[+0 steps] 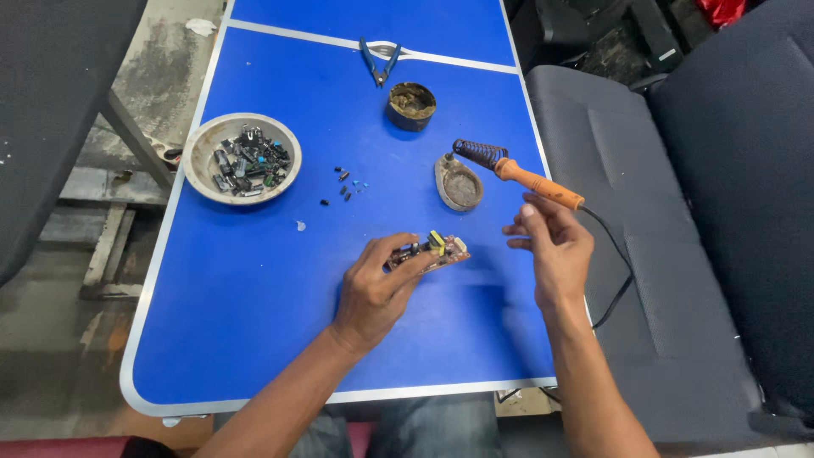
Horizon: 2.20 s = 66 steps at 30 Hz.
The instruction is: The person uses a soldering iron to heat and remove components from a small green circuit board. They repeatedly apply the iron to specific points on the board, then flip and inspect the board before continuing to solder additional areas.
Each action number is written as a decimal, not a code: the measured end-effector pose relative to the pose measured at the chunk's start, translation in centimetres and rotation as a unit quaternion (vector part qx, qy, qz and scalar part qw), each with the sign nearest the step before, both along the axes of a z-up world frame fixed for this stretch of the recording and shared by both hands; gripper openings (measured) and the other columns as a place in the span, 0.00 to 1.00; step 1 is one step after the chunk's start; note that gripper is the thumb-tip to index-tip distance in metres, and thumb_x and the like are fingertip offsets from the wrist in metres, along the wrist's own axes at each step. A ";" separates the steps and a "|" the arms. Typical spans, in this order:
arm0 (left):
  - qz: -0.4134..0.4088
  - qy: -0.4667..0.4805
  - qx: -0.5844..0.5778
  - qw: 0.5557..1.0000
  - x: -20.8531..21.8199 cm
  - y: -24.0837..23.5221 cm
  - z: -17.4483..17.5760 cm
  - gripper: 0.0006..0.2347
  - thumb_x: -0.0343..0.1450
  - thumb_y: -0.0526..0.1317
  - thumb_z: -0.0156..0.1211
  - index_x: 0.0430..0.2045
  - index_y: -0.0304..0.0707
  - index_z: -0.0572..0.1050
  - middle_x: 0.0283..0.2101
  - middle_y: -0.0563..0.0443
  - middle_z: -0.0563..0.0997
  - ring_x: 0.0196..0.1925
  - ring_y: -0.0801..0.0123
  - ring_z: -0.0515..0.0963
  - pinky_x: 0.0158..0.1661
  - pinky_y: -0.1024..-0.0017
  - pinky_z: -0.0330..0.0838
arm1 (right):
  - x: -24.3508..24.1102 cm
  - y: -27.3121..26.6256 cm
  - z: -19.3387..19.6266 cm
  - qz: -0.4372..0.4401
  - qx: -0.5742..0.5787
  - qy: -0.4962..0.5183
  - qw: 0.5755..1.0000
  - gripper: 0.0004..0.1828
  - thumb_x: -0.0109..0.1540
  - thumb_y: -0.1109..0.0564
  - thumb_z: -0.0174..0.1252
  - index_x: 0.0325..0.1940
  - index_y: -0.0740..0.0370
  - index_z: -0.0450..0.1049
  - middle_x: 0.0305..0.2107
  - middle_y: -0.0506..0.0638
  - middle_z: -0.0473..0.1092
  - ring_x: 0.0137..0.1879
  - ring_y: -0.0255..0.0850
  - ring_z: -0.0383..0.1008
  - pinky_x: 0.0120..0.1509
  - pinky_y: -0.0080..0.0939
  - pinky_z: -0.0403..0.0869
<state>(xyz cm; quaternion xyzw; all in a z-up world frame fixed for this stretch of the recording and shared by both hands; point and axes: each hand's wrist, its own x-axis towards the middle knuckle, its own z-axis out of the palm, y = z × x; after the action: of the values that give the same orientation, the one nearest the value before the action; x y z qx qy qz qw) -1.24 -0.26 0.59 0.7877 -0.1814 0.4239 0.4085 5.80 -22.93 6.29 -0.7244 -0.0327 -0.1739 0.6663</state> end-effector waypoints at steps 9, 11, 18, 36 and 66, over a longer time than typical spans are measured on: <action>0.013 -0.012 0.042 0.999 -0.2 -0.3 0.8 0.09 0.70 0.34 0.68 0.41 0.52 0.82 0.46 0.50 0.79 0.44 0.57 0.83 0.37 0.65 0.82 | -4.6 2.9 1.7 0.145 -0.306 -0.157 0.928 0.08 0.60 0.59 0.69 0.43 0.53 0.85 0.39 0.53 0.77 0.48 0.54 0.82 0.55 0.55 0.78; 0.020 -0.014 0.052 0.998 -0.1 -0.4 0.5 0.09 0.70 0.35 0.68 0.41 0.53 0.82 0.46 0.51 0.78 0.44 0.58 0.83 0.38 0.66 0.81 | -4.2 2.7 1.0 0.155 -0.302 -0.154 0.928 0.07 0.59 0.59 0.69 0.42 0.53 0.85 0.38 0.52 0.77 0.49 0.54 0.82 0.55 0.55 0.78; 0.021 -0.017 0.112 0.993 -0.3 -0.5 0.4 0.07 0.72 0.38 0.65 0.42 0.55 0.81 0.46 0.51 0.76 0.44 0.60 0.80 0.37 0.67 0.80 | -3.9 2.2 0.6 0.190 -0.279 -0.118 0.934 0.04 0.59 0.61 0.69 0.38 0.58 0.85 0.34 0.55 0.77 0.50 0.56 0.82 0.56 0.57 0.77; -0.001 0.077 0.118 0.990 -0.1 -0.5 -0.1 0.06 0.72 0.38 0.65 0.40 0.54 0.80 0.44 0.52 0.76 0.41 0.57 0.81 0.35 0.63 0.79 | -5.1 0.8 -1.2 0.155 0.012 0.066 0.986 0.07 0.65 0.61 0.62 0.40 0.70 0.81 0.38 0.59 0.78 0.56 0.48 0.78 0.63 0.49 0.76; 0.030 0.082 0.053 0.995 1.2 -1.9 -2.6 0.06 0.74 0.43 0.57 0.30 0.49 0.79 0.37 0.46 0.74 0.33 0.50 0.81 0.31 0.58 0.76 | 8.6 14.6 -2.2 0.197 -0.268 0.143 0.932 0.10 0.57 0.57 0.71 0.41 0.62 0.84 0.27 0.57 0.78 0.35 0.37 0.76 0.39 0.33 0.78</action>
<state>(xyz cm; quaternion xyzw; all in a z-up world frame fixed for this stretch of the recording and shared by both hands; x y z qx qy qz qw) -0.05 -2.11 -1.99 0.8452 -0.1460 0.3600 0.3670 14.35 -8.37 4.13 -0.8721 -0.1249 0.0815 0.4661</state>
